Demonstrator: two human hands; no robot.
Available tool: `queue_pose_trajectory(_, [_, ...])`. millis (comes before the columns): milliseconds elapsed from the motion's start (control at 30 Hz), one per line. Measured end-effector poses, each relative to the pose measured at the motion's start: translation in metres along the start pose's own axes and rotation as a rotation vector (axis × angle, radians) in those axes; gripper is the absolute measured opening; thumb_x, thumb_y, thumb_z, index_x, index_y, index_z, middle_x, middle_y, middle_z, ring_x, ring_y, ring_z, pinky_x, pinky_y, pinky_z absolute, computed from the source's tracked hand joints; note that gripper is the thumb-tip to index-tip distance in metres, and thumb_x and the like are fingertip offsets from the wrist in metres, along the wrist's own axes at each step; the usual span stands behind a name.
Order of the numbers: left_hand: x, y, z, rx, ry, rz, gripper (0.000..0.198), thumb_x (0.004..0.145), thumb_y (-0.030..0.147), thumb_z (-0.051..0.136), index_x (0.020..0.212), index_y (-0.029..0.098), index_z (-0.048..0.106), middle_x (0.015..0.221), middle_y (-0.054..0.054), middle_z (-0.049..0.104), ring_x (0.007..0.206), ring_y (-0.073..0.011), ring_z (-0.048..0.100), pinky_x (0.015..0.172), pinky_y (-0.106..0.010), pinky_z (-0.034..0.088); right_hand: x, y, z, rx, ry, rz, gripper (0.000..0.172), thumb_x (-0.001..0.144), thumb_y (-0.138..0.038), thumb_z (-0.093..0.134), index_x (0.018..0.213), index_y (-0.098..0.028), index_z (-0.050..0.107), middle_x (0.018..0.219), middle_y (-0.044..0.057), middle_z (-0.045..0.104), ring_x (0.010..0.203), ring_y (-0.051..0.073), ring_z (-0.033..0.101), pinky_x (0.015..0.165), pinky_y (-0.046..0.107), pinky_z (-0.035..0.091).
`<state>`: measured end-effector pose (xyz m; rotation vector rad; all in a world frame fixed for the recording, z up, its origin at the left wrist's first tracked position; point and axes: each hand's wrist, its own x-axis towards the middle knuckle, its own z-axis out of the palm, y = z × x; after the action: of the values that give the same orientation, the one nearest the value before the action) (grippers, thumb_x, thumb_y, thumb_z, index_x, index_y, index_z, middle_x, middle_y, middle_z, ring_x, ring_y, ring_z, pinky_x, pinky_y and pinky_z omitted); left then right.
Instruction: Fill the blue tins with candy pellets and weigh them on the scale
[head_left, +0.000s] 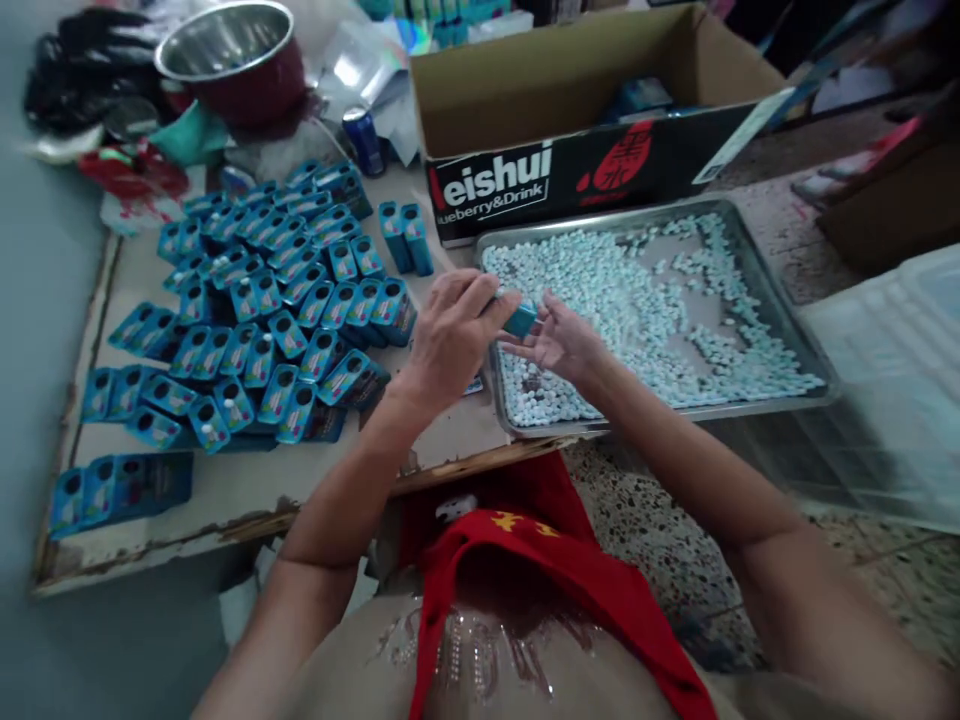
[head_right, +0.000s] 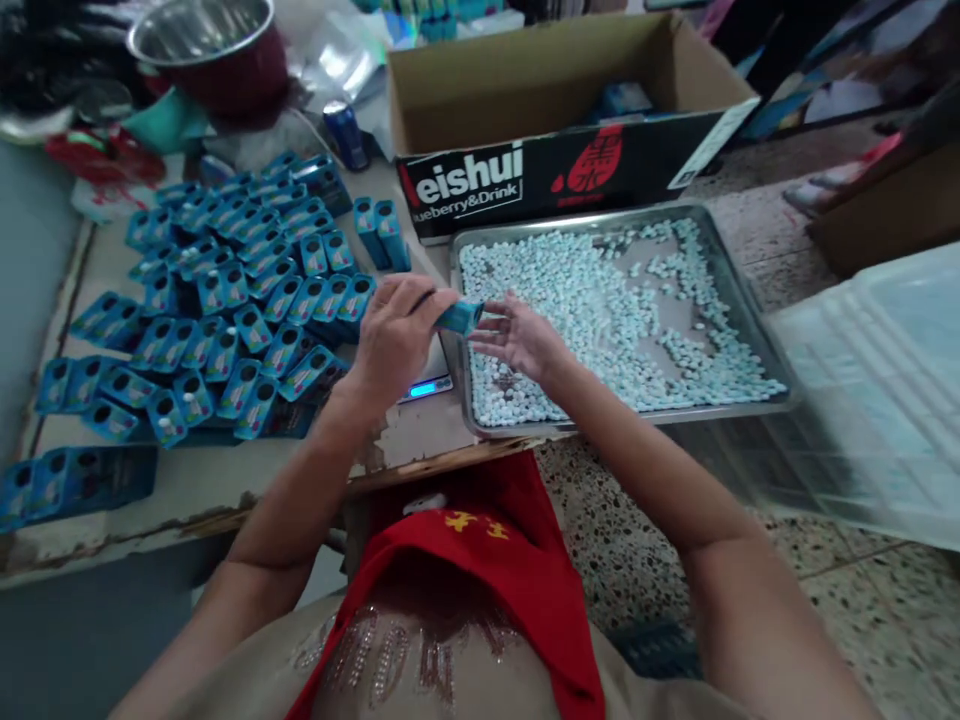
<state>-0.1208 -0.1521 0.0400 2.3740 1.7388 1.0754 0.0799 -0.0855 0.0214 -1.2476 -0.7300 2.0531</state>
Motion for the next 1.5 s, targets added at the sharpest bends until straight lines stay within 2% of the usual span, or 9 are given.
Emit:
queue_pose_trajectory(200, [0.027,0.016,0.012,0.084,-0.028,0.083,0.026,0.104,0.014,0.066,0.116,0.031,0.081,0.116,-0.005,0.077,0.122,-0.0296,0.068,0.137,-0.064,0.032,0.006,-0.002,0.014,0.494,0.079,0.113,0.036,0.123,-0.043,0.031,0.105,-0.024,0.056,0.093,0.006,0.068,0.084,0.020,0.070,0.076,0.033,0.067])
queue_pose_trajectory(333, [0.011,-0.007,0.020,-0.031,0.128,-0.163,0.022,0.094,0.023,0.082,0.115,0.028,0.079,0.118,-0.007,0.077,0.122,-0.0309,0.071,0.125,-0.055,0.048,0.006,-0.008,0.010,0.519,0.058,0.214,0.033,0.121,-0.035,0.036,0.100,-0.022,0.058,0.087,0.008,0.066,0.083,0.021,0.071,0.067,0.029,0.068])
queue_pose_trajectory(467, [-0.027,-0.028,0.021,-0.477,0.294,-0.492,0.048,0.083,0.039,0.092,0.121,0.024,0.067,0.115,-0.004,0.077,0.106,-0.0232,0.076,0.101,-0.038,0.064,0.001,-0.013,-0.011,0.383,0.043,0.137,0.021,0.107,-0.010,0.048,0.097,-0.018,0.065,0.089,0.008,0.068,0.078,0.016,0.069,0.062,0.018,0.062])
queue_pose_trajectory(567, [-0.058,-0.037,0.024,-0.747,0.375,-0.641,0.058,0.076,0.048,0.097,0.116,0.025,0.062,0.111,-0.002,0.078,0.102,-0.0202,0.077,0.100,-0.035,0.064,0.002,-0.019,-0.037,0.142,0.033,0.008,0.019,0.090,-0.001,0.060,0.094,-0.017,0.069,0.084,0.004,0.069,0.062,0.010,0.056,0.051,0.012,0.048])
queue_pose_trajectory(700, [-0.083,-0.044,0.031,-0.847,0.376,-0.719,0.063,0.066,0.046,0.103,0.110,0.025,0.064,0.107,-0.001,0.078,0.103,-0.0213,0.078,0.102,-0.035,0.065,0.007,-0.032,-0.066,-0.602,0.011,-0.306,0.010,0.085,-0.015,0.070,0.092,-0.020,0.075,0.080,0.002,0.072,0.058,0.013,0.050,0.054,0.021,0.043])
queue_pose_trajectory(933, [-0.097,-0.026,0.009,-0.536,0.300,-0.575,0.070,0.086,0.025,0.090,0.149,0.024,0.059,0.151,-0.013,0.069,0.143,-0.0304,0.068,0.127,-0.049,0.054,-0.013,-0.066,-0.077,-1.928,0.127,-0.370,0.020,0.099,-0.037,0.072,0.108,-0.027,0.087,0.124,0.015,0.081,0.109,0.040,0.073,0.086,0.047,0.052])
queue_pose_trajectory(1100, [-0.094,-0.005,-0.050,-0.086,0.345,-0.423,0.058,0.106,0.035,0.075,0.158,0.033,0.051,0.159,-0.010,0.062,0.151,-0.0311,0.061,0.126,-0.055,0.056,-0.016,-0.070,-0.073,-2.085,0.178,-0.300,0.027,0.099,-0.045,0.077,0.120,-0.030,0.084,0.114,0.013,0.082,0.102,0.036,0.072,0.080,0.042,0.049])
queue_pose_trajectory(1233, [-0.085,-0.007,-0.087,-0.005,0.459,-0.361,0.042,0.107,0.046,0.076,0.144,0.034,0.060,0.143,-0.005,0.071,0.136,-0.0265,0.068,0.119,-0.052,0.060,-0.017,-0.065,-0.060,-2.084,0.197,-0.272,0.025,0.097,-0.044,0.077,0.117,-0.029,0.082,0.110,0.011,0.082,0.100,0.036,0.072,0.076,0.040,0.046])
queue_pose_trajectory(1500, [-0.067,0.004,-0.103,0.070,0.373,-0.279,0.038,0.108,0.050,0.073,0.139,0.031,0.063,0.138,-0.005,0.073,0.135,-0.0274,0.066,0.123,-0.048,0.053,-0.009,-0.071,-0.029,-2.136,0.133,-0.428,0.041,0.100,-0.041,0.077,0.136,-0.022,0.076,0.129,0.018,0.076,0.112,0.037,0.069,0.089,0.044,0.050])
